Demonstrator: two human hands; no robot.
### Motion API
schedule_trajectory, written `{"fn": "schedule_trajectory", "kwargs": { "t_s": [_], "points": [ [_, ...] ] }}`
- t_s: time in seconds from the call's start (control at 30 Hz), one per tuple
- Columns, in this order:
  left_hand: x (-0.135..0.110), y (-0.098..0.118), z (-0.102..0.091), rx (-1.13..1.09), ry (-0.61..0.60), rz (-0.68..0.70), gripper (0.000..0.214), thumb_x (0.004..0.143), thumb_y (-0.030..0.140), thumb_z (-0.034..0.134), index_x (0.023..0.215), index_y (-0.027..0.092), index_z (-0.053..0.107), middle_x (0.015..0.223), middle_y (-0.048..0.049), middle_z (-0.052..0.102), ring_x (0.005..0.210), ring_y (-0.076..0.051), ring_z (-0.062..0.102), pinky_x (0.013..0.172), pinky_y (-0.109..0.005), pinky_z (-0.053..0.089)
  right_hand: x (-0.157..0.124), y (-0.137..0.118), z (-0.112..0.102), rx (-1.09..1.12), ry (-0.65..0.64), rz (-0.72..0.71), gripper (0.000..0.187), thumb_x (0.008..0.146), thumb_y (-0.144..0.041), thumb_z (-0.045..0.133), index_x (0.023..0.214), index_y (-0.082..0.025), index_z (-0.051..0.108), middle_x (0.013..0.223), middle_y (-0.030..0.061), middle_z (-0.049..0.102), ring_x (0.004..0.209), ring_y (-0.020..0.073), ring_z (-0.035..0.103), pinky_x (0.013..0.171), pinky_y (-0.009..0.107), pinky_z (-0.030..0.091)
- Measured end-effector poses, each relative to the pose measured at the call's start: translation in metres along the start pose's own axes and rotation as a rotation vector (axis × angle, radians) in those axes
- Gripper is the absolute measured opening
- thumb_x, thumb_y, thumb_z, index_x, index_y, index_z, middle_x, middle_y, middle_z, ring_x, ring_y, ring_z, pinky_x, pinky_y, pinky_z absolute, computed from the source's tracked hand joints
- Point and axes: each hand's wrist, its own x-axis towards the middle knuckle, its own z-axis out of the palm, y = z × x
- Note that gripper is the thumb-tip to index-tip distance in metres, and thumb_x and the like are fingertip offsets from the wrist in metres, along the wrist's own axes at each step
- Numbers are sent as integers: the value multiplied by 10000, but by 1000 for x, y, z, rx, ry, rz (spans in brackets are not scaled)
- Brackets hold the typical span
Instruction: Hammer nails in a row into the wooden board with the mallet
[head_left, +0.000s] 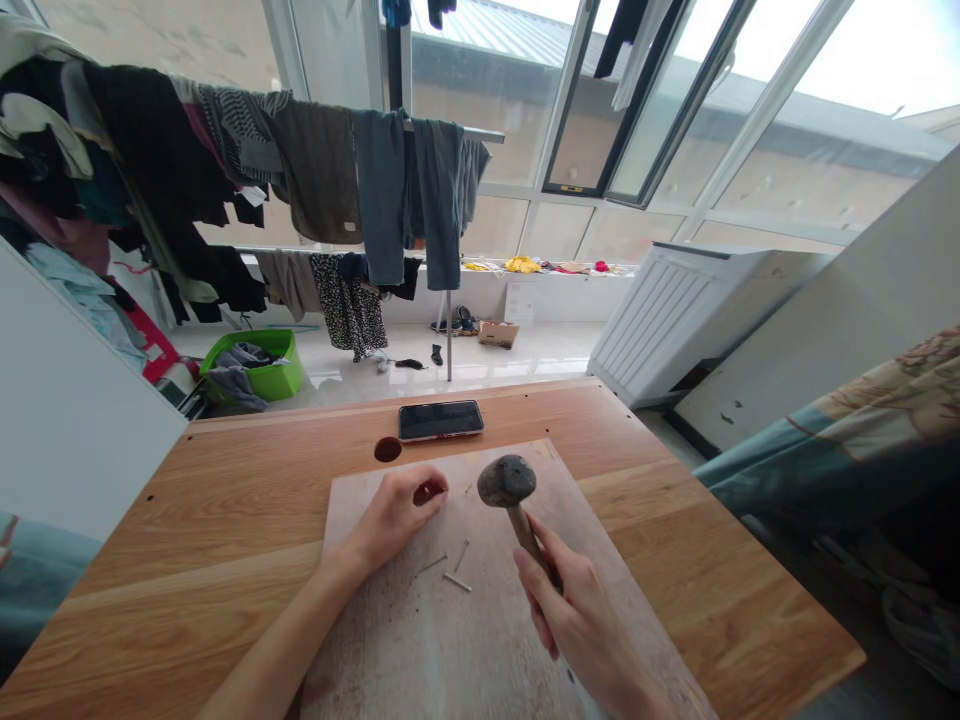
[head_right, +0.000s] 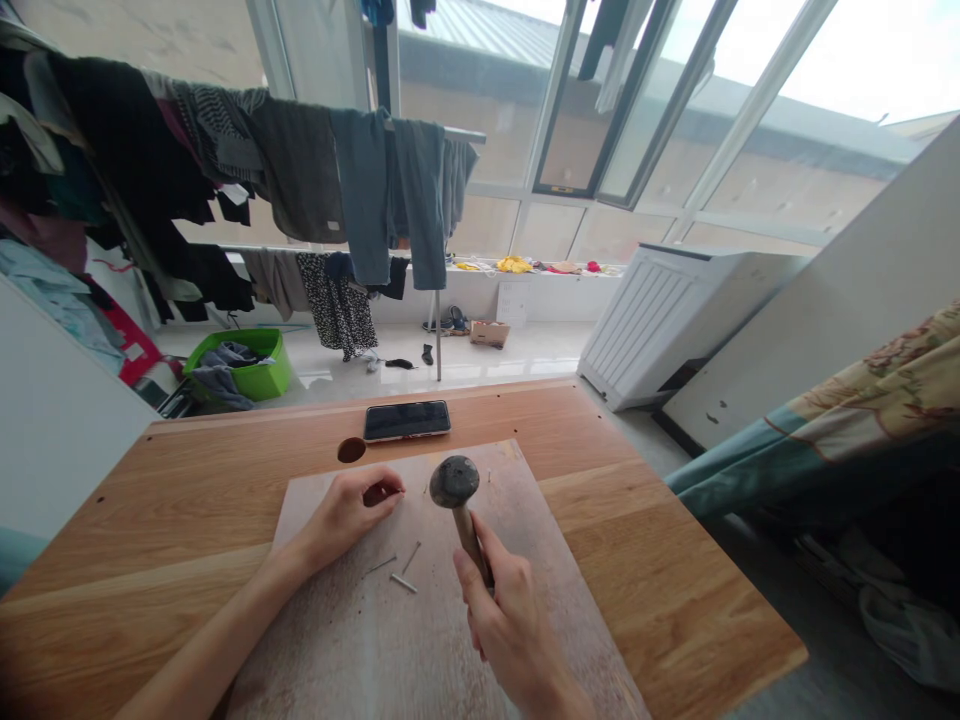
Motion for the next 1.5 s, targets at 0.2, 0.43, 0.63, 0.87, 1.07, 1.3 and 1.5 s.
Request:
{"fn": "schedule_trajectory", "kwargs": {
  "t_s": [0.2, 0.43, 0.63, 0.87, 1.07, 1.3, 1.5],
  "points": [
    [0, -4, 4, 13, 18, -9, 82, 843, 139, 599, 849, 187, 665, 783, 12, 681, 705, -143, 621, 681, -242, 484, 8, -1, 6, -11, -31, -16, 555, 995, -463, 461, 1424, -119, 532, 472, -117, 431, 334, 100, 438, 336, 189, 371],
    [2, -2, 7, 16, 44, -2, 70, 860, 142, 608, 871, 194, 654, 791, 9, 698, 719, -148, 653, 696, -250, 500, 20, -10, 18, -2, -62, -60, 489, 1004, -401, 460, 1411, -141, 539, 531, -110, 447, 347, 87, 442, 343, 180, 379],
    [3, -1, 8, -51, 60, 15, 273, 833, 121, 638, 1088, 217, 613, 832, 18, 738, 746, -150, 695, 720, -251, 534, 19, -10, 23, -7, -90, -99, 480, 1016, -393, 455, 1431, -163, 530, 522, -108, 433, 359, 92, 436, 365, 183, 392],
    [3, 3, 5, -54, 71, 25, 361, 773, 24, 573, 1083, 201, 629, 844, 12, 748, 731, -147, 693, 695, -236, 526, 19, -7, 27, -113, -109, -131, 430, 1023, -363, 446, 1400, -203, 576, 557, -80, 457, 381, 108, 443, 371, 192, 396],
    [3, 0, 6, -37, 56, 36, 317, 803, 51, 563, 1076, 199, 624, 826, 14, 723, 732, -145, 673, 696, -239, 509, 19, -8, 28, -89, -106, -145, 422, 1014, -365, 466, 1380, -199, 596, 576, -71, 471, 395, 108, 459, 385, 195, 411],
    [-9, 22, -3, 243, 67, 27, 161, 845, 260, 670, 944, 193, 562, 835, -3, 633, 682, -155, 602, 644, -274, 484, 9, -2, 12, -4, 5, -45, 533, 998, -485, 463, 1403, -155, 568, 519, -102, 440, 348, 101, 433, 353, 197, 391],
    [-37, 73, 38, 915, -123, 220, 153, 783, 68, 602, 892, 171, 635, 812, -90, 692, 768, -268, 650, 713, -375, 492, 3, 3, -2, -14, 68, -20, 593, 973, -517, 481, 1401, -114, 561, 489, -112, 430, 330, 108, 438, 346, 200, 382]
  ]
}}
